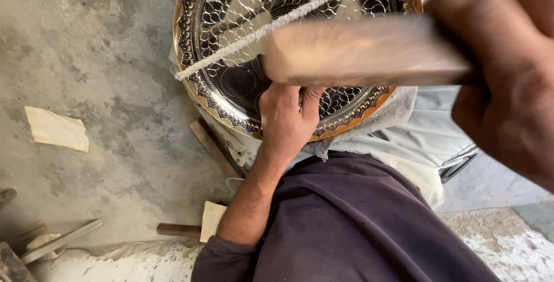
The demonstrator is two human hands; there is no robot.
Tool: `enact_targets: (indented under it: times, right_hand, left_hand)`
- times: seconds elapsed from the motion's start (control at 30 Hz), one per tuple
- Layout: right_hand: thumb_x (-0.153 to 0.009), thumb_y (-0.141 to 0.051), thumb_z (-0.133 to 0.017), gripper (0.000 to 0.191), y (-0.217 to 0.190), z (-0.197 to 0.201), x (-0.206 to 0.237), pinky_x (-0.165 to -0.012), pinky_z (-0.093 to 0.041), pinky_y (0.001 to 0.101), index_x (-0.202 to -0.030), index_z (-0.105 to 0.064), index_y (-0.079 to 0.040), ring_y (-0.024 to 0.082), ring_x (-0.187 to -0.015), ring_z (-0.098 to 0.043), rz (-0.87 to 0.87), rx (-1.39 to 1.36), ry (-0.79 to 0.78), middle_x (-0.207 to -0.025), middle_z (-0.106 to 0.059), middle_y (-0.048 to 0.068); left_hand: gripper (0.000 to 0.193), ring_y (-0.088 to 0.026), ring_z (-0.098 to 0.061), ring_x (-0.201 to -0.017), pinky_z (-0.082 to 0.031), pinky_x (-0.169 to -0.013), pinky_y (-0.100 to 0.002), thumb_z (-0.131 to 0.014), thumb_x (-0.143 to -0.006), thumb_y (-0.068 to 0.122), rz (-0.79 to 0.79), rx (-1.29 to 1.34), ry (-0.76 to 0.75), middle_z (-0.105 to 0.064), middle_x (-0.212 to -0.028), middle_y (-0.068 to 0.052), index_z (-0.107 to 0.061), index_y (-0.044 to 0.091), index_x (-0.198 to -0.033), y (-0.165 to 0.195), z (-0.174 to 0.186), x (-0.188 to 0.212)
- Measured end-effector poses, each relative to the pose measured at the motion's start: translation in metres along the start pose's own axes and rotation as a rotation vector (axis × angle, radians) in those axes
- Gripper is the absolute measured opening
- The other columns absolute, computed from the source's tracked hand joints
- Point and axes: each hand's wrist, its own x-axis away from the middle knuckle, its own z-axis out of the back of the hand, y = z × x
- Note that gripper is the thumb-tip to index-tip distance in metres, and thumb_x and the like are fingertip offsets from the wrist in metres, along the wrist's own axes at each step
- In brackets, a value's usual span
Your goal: The person sits on the floor with a decorated metal tray on their lap, holds a small punch against the tray's surface with one hand, and strikes it with a wooden mallet held in the other hand, working the patterned design into the metal and repositioning the punch repeatedly across the tray.
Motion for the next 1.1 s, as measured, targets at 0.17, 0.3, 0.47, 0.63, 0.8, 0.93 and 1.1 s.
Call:
enact_targets:
  times: [0.17, 0.3, 0.47, 0.63, 0.8, 0.93, 1.1]
  right_hand:
    - [-0.088, 0.005, -0.075, 0.050, 0.000, -0.002, -0.009, -0.071, -0.052, 0.0375, -0.137, -0.068, -0.004, 0.026, -0.081, -0.063, 0.060, 0.047, -0.032, -0.093, -0.063, 0.016]
    - [-0.096, 0.006, -0.074, 0.037, 0.002, -0.007, -0.017, -0.060, -0.051, 0.0385, -0.131, -0.067, 0.000, 0.027, -0.068, -0.061, 0.054, 0.077, 0.004, -0.093, -0.063, 0.022]
    - [-0.092, -0.003, -0.075, 0.042, -0.008, 0.009, -0.031, -0.064, -0.053, 0.0365, -0.133, -0.067, -0.004, 0.025, -0.076, -0.064, 0.124, 0.131, 0.027, -0.096, -0.066, 0.017]
    - [-0.088, -0.011, -0.076, 0.047, -0.029, 0.032, -0.051, -0.067, -0.056, 0.0345, -0.135, -0.068, -0.008, 0.023, -0.084, -0.067, 0.272, 0.226, 0.099, -0.099, -0.068, 0.012]
    - [-0.091, -0.019, -0.075, 0.046, -0.032, 0.034, -0.059, -0.069, -0.058, 0.0326, -0.136, -0.068, -0.012, 0.021, -0.088, -0.070, 0.392, 0.307, 0.138, -0.101, -0.070, 0.009]
    - [-0.091, -0.010, -0.073, 0.045, -0.020, 0.027, -0.050, -0.068, -0.058, 0.0335, -0.136, -0.067, -0.009, 0.023, -0.087, -0.070, 0.274, 0.243, 0.026, -0.104, -0.070, 0.013]
    - [-0.088, 0.000, -0.066, 0.048, 0.003, 0.008, -0.029, -0.069, -0.057, 0.0354, -0.136, -0.062, -0.003, 0.027, -0.089, -0.070, 0.138, 0.055, -0.003, -0.105, -0.068, 0.018]
  left_hand:
    - [0.023, -0.013, -0.074, -0.088, -0.063, -0.068, -0.022, -0.068, -0.104, 0.019, 0.195, 0.102, 0.162, -0.069, -0.101, -0.006, -0.059, 0.000, -0.115, 0.010, -0.007, 0.008]
    - [0.023, -0.009, -0.073, -0.086, -0.060, -0.068, -0.020, -0.067, -0.107, 0.014, 0.235, 0.305, 0.237, -0.067, -0.103, -0.005, -0.050, 0.000, -0.111, 0.007, -0.008, 0.010]
    - [0.020, -0.011, -0.072, -0.083, -0.057, -0.061, -0.018, -0.067, -0.109, 0.011, 0.194, 0.256, 0.304, -0.064, -0.107, -0.008, -0.051, -0.001, -0.110, 0.009, -0.017, 0.017]
    - [0.023, -0.008, -0.072, -0.087, -0.058, -0.068, -0.020, -0.064, -0.111, 0.018, 0.244, 0.305, 0.305, -0.071, -0.101, -0.003, -0.050, 0.001, -0.115, 0.006, -0.019, 0.025]
    - [0.022, -0.007, -0.058, -0.064, -0.048, -0.056, -0.024, -0.073, -0.102, 0.017, 0.214, 0.089, 0.273, -0.066, -0.078, -0.003, -0.060, 0.000, -0.107, -0.005, -0.017, 0.019]
    - [0.021, -0.007, -0.062, -0.063, -0.049, -0.055, -0.024, -0.073, -0.101, 0.021, 0.125, 0.080, 0.160, -0.070, -0.086, -0.004, -0.065, 0.002, -0.106, -0.012, -0.010, 0.010]
    - [0.021, -0.010, -0.074, -0.083, -0.062, -0.071, -0.024, -0.071, -0.109, 0.027, -0.016, 0.077, 0.040, -0.071, -0.096, -0.002, -0.061, 0.008, -0.112, -0.014, -0.002, -0.004]
